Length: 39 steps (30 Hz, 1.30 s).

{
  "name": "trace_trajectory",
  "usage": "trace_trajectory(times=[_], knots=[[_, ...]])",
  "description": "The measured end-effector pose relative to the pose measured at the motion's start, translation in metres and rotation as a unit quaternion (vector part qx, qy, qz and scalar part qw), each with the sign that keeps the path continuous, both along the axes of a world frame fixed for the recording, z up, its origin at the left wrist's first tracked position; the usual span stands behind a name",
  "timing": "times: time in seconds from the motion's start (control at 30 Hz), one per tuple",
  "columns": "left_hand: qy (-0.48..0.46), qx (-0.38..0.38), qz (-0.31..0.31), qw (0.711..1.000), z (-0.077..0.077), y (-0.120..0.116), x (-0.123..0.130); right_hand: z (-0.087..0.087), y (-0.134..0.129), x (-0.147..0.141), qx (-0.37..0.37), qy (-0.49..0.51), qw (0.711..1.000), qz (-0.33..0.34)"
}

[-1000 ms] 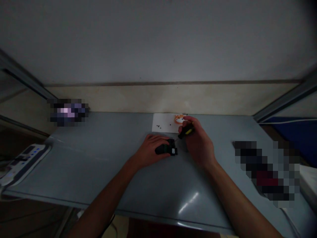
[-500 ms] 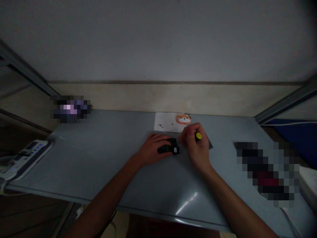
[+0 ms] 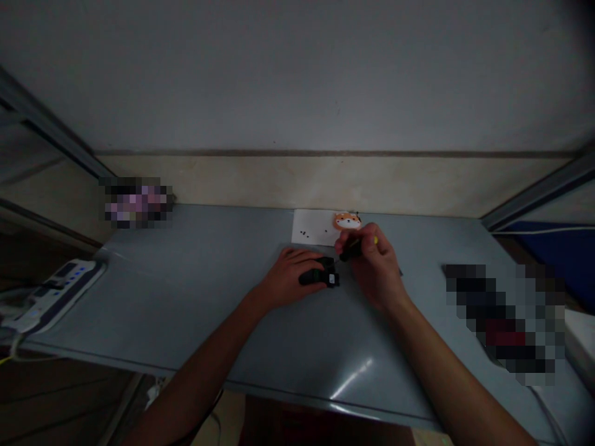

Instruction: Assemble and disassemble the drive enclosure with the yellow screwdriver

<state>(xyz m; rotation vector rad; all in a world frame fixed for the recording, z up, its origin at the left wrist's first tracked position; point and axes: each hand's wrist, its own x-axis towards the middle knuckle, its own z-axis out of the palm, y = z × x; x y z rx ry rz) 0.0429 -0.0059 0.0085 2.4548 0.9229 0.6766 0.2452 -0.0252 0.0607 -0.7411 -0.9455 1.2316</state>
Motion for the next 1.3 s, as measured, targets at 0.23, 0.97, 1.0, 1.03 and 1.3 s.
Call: trace_trajectory(times=[0.23,0.97,1.0,1.03,1.3], knots=[[0.007,0.004,0.003,1.0,-0.002,0.0,-0.001,0.0,0.002,-0.002,-0.001,0.019,1.0,-0.012],[-0.002,0.009,0.012,1.0,-0.003,0.0,0.001,0.007,0.0,-0.001,-0.044,0.103,0.993,0.029],[-0.002,0.008,0.01,1.0,-0.004,0.0,0.0,0.008,0.001,0.0,-0.045,0.108,0.993,0.032],[-0.003,0.007,0.01,1.0,-0.004,0.0,0.0,0.009,0.002,0.001,-0.044,0.113,0.992,0.035],[-0.01,0.008,0.007,1.0,-0.003,0.001,0.001,0.011,-0.002,0.003,-0.057,0.062,0.995,0.053]])
